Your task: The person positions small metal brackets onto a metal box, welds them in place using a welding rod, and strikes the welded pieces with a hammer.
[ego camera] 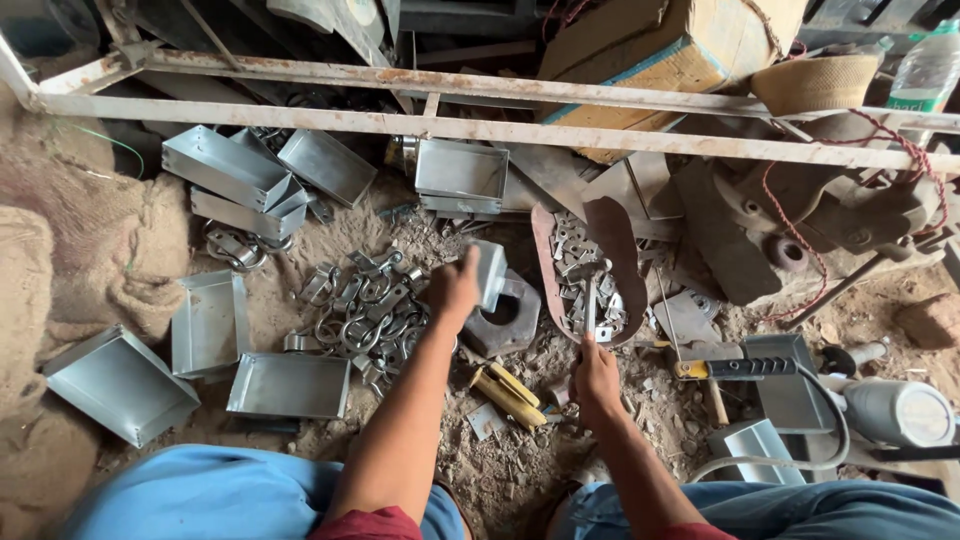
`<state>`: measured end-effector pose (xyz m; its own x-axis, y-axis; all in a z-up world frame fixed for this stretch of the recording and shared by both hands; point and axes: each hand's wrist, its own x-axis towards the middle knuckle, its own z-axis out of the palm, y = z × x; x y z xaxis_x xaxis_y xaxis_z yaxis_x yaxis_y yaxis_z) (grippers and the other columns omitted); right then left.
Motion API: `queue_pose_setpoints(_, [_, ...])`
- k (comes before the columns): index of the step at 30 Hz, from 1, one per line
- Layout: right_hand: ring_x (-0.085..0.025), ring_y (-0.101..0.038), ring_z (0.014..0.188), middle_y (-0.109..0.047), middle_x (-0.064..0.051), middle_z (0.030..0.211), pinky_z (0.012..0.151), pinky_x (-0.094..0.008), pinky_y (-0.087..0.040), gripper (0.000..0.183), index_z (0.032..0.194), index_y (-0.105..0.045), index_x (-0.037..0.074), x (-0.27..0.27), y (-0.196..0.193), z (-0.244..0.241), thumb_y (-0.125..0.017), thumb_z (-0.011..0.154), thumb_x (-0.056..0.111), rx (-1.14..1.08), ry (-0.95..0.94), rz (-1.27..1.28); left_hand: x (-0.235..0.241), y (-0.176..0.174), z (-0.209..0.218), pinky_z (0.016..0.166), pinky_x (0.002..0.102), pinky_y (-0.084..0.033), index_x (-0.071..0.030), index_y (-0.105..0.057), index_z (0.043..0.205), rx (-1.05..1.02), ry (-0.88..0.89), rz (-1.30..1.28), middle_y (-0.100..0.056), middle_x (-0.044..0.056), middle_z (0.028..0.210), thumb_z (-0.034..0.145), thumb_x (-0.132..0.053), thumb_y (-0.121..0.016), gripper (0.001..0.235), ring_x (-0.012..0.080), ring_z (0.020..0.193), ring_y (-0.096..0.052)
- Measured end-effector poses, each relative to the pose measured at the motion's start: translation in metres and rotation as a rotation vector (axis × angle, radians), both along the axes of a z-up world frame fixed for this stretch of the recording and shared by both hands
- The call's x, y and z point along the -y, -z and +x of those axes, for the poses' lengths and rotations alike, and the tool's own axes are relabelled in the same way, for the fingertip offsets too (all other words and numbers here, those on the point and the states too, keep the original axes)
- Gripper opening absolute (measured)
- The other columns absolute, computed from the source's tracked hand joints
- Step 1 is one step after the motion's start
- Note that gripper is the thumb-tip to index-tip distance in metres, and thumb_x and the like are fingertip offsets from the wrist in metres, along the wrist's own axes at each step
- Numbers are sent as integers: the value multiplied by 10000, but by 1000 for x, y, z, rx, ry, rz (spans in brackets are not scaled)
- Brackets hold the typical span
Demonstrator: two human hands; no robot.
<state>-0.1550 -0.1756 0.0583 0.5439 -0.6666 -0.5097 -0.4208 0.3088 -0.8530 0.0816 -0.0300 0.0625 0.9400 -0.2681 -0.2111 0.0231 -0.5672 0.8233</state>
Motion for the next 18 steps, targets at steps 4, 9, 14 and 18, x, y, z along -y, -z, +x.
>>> queue_pose_setpoints(4, [-153,-422,415,-507,-59,541,366,-349,-327,475,736,-472,92,-17,-19,-1,-355,1073,405,11,-42,63,-16,-6,10,572,301,-530,18,-682,1048,-298,-195,-143,-717,199,1042,968,-779,-304,886,243,821,-681])
queue_pose_setpoints(9, [-146,-288,360,-386,-9,486,332,-365,-240,470,713,-427,118,-52,-37,4,-363,1086,397,63,96,272,-28,-1,11,873,412,-538,-29,-588,1363,-424,-290,-287,-654,187,1264,943,-779,-291,910,308,1119,-657])
queue_pose_setpoints(14, [-118,-265,366,-365,25,493,331,-328,-243,464,719,-423,148,-58,-36,9,-340,1091,411,122,-30,296,-36,9,13,1045,445,-519,-23,-521,1438,-539,-384,-394,-625,187,1376,945,-762,-306,914,324,1259,-628])
queue_pose_setpoints(18, [-114,-291,376,-395,28,510,332,-328,-256,431,737,-441,152,-58,-32,17,-348,1091,380,178,-54,253,-44,15,15,1072,447,-496,-7,-504,1458,-566,-406,-409,-608,194,1413,970,-760,-314,917,323,1283,-608])
